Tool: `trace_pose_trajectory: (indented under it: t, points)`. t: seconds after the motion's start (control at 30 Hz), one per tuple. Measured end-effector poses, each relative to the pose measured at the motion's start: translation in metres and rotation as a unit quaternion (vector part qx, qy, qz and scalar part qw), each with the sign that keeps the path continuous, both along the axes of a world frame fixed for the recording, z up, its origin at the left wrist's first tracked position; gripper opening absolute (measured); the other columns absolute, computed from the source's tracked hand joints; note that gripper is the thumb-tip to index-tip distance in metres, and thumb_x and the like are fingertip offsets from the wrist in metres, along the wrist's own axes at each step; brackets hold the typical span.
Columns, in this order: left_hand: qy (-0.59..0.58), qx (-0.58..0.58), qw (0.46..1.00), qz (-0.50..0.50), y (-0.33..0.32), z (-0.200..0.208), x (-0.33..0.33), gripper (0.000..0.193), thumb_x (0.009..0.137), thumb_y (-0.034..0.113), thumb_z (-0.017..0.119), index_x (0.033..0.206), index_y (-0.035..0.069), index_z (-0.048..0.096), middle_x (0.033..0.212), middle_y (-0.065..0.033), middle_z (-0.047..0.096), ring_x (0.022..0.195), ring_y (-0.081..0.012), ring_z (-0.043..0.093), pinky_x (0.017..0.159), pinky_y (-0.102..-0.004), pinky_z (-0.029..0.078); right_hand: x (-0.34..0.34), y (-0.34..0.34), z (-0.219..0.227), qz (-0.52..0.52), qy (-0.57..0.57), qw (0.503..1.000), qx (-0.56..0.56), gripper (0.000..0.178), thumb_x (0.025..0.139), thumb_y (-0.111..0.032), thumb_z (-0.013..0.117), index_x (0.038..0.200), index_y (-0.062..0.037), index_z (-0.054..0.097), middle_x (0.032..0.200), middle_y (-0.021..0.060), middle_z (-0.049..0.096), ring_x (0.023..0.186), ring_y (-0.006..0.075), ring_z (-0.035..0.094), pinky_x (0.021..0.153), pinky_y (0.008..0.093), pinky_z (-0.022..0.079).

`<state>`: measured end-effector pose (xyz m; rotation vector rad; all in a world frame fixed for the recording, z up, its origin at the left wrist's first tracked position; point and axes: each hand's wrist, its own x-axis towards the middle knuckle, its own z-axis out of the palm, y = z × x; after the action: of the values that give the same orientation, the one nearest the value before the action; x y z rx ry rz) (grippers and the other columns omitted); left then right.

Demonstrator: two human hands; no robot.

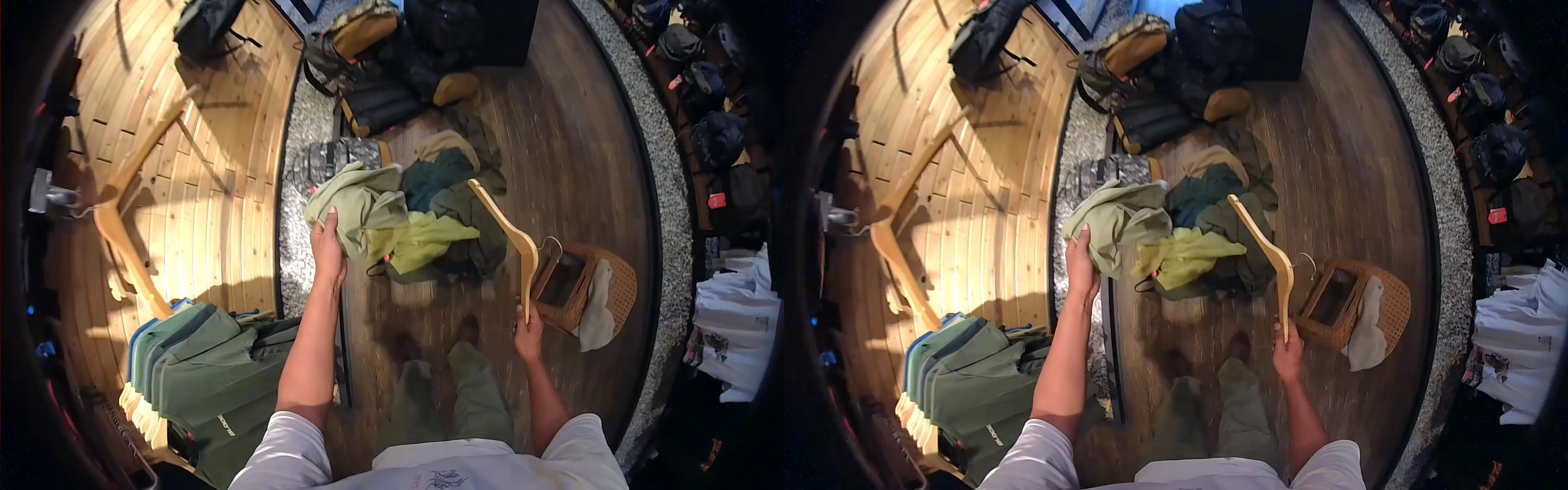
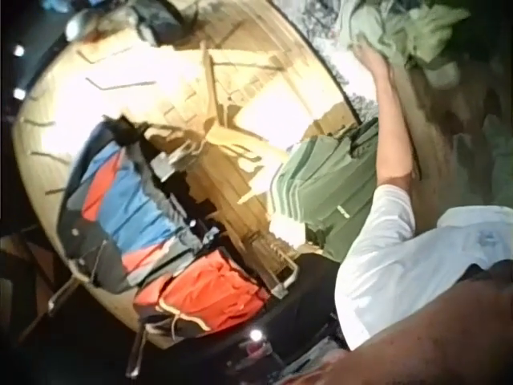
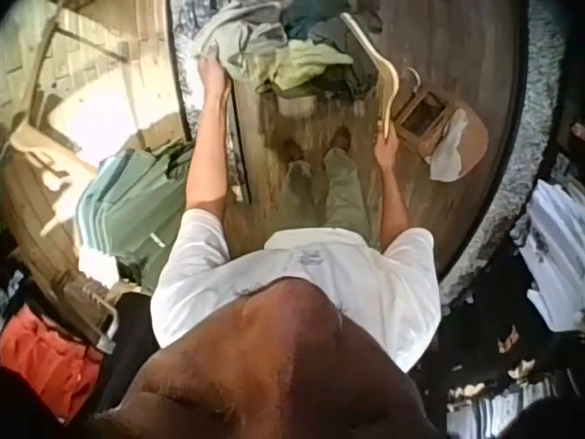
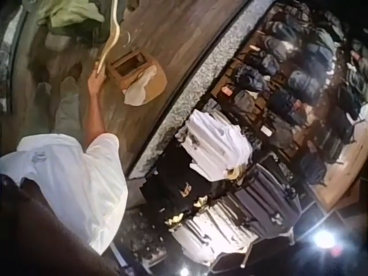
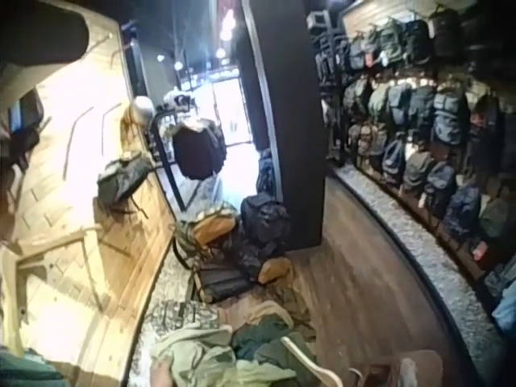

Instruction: Placing various garments onto wooden hangers and organizing them on a display rack in a retail store.

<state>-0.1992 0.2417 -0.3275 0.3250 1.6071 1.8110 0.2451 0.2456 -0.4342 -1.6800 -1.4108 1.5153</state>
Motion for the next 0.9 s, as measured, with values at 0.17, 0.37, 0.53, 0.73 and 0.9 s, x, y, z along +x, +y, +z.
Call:
trace_pose_trajectory:
  t: [0.17, 0.37, 0.53, 0.73, 0.9]
  points:
    - [-0.024, 0.016, 0.997, -0.065, 0.010, 0.100, 0.012, 0.046, 0.101, 0.033, 0.058, 0.134, 0.001, 0.054, 0.127, -0.0113, 0.064, 0.112, -0.0228, 0.064, 0.095, -0.0376, 0.052, -0.028, 0.023, 0.061, -0.029, 0.180, 0.982, 0.057, 0.029, 0.104, -0.033, 0.060, 0.118, -0.0078, 0.066, 0.073, -0.0052, 0.052, 0.062, 0.0051, 0.050, 0.055, 0.0237, 0.042]
    - [-0.049, -0.010, 0.991, -0.124, -0.005, 0.199, 0.032, 0.047, 0.096, 0.026, 0.052, 0.135, -0.001, 0.052, 0.127, -0.0130, 0.064, 0.116, -0.0247, 0.061, 0.106, -0.0381, 0.045, -0.086, 0.074, 0.189, 0.048, 0.248, 0.964, 0.080, 0.026, 0.100, -0.029, 0.066, 0.105, -0.0038, 0.064, 0.076, -0.0033, 0.058, 0.065, 0.0058, 0.054, 0.058, 0.0238, 0.042]
    - [0.294, -0.116, 0.903, -0.292, 0.001, 0.265, 0.067, 0.025, 0.100, 0.019, 0.056, 0.104, -0.004, 0.064, 0.093, -0.0044, 0.064, 0.087, -0.0122, 0.055, 0.080, -0.0296, 0.046, -0.129, 0.098, 0.244, 0.110, 0.156, 0.967, 0.167, 0.035, 0.092, -0.029, 0.076, 0.079, -0.0098, 0.049, 0.072, -0.0038, 0.056, 0.067, 0.0077, 0.055, 0.060, 0.0266, 0.046]
    - [0.341, -0.105, 0.915, -0.189, -0.003, 0.295, 0.095, 0.038, 0.099, 0.029, 0.065, 0.116, -0.005, 0.067, 0.099, -0.0097, 0.071, 0.089, -0.0134, 0.060, 0.081, -0.0305, 0.050, -0.195, 0.057, 0.328, 0.178, 0.265, 0.931, 0.177, 0.030, 0.084, -0.008, 0.080, 0.088, -0.0049, 0.050, 0.089, 0.0024, 0.060, 0.071, 0.0108, 0.057, 0.068, 0.0290, 0.053]
    - [0.181, -0.049, 0.953, -0.236, -0.005, 0.304, 0.059, 0.041, 0.103, 0.028, 0.061, 0.130, -0.003, 0.064, 0.105, -0.0077, 0.073, 0.092, -0.0116, 0.066, 0.081, -0.0274, 0.052, -0.212, 0.087, 0.332, 0.193, 0.212, 0.920, 0.266, 0.030, 0.082, -0.013, 0.082, 0.091, 0.0000, 0.056, 0.071, 0.0009, 0.058, 0.062, 0.0146, 0.057, 0.065, 0.0294, 0.052]
